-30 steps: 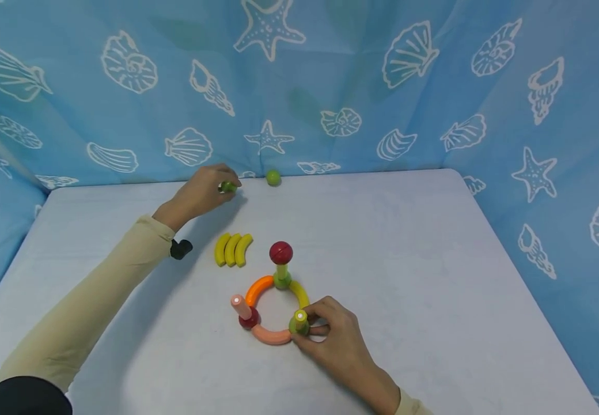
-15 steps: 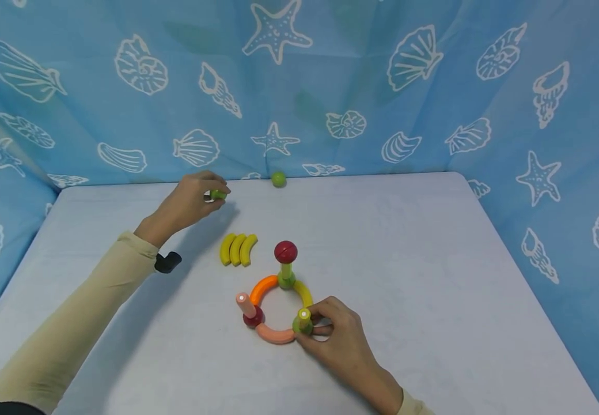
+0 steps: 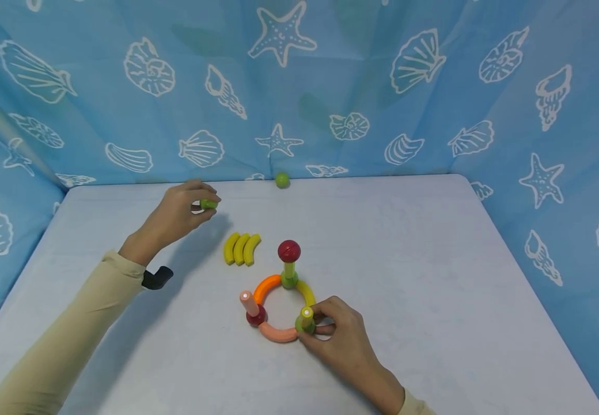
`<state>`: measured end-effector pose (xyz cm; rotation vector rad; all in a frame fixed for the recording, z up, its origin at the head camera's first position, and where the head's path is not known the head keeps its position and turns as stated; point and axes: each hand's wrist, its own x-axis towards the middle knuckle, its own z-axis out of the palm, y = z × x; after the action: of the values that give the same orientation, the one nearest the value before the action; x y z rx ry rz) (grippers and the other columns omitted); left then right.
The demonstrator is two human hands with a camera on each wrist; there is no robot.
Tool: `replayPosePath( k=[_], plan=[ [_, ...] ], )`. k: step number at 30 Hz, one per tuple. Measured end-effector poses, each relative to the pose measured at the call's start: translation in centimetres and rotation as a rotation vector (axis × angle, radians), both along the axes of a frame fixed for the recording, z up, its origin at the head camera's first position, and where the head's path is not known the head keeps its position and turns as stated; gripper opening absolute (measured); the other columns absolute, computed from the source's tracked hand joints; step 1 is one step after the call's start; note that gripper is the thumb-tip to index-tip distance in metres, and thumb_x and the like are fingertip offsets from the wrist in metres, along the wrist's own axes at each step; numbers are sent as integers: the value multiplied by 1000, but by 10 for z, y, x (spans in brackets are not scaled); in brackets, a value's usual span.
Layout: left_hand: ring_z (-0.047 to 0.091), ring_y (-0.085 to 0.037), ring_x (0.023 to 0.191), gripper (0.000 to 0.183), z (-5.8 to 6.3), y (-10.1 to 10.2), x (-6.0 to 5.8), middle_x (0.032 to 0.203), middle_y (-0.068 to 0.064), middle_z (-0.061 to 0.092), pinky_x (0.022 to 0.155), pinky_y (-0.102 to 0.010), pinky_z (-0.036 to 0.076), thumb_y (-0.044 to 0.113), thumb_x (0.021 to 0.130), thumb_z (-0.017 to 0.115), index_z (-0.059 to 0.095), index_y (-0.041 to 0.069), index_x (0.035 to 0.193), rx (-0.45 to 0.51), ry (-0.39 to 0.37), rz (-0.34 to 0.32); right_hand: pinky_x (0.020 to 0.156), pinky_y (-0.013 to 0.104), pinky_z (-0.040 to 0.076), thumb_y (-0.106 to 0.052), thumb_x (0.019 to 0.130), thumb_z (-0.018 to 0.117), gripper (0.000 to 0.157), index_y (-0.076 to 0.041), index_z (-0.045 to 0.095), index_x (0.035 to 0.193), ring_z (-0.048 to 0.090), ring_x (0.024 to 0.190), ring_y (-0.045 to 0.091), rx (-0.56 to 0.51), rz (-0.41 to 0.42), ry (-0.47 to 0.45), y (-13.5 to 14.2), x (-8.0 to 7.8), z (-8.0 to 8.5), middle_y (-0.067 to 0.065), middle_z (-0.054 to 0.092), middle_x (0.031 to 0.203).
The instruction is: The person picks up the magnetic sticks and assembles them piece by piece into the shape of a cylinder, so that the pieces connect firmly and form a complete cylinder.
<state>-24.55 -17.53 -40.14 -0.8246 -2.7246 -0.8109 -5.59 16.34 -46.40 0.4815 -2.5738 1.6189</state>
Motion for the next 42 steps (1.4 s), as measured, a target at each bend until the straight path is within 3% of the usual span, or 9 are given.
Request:
replayPosePath(
  k=[10, 25, 36, 42],
  plan=[
    [66, -26, 96, 23, -2, -9, 25, 114, -14, 64, 81, -38, 58, -3, 84, 77, 75, 0, 106, 73, 5, 22, 67, 24, 58, 1, 70, 89, 37, -16, 69, 96, 67, 86, 13, 7, -8, -11, 0, 0, 1, -6, 62, 93],
    [67, -24, 92, 25, 0, -13, 55, 115, -13, 64, 78, -37, 59, -4, 82, 78, 75, 2, 106, 91, 49, 26, 67, 26, 59, 2, 70, 89, 38, -16, 68, 96, 68, 86, 12, 1, -6, 17, 1, 0, 0, -6, 62, 94],
    [68, -22, 90, 27, -11, -13, 80, 115, -13, 65, 78, -34, 59, -5, 80, 80, 75, 4, 105, 124, 37, 35, 67, 25, 59, -1, 70, 90, 36, -15, 69, 96, 67, 86, 13, 6, -15, 7, 0, 2, 0, -6, 62, 94],
    [68, -20, 88, 28, -10, -14, 92, 114, -12, 65, 77, -32, 59, -6, 78, 81, 75, 4, 104, 134, 60, 28, 67, 24, 58, 0, 69, 90, 38, -15, 69, 96, 66, 87, 12, 14, -16, -1, -1, 0, 0, -7, 62, 94]
  ],
)
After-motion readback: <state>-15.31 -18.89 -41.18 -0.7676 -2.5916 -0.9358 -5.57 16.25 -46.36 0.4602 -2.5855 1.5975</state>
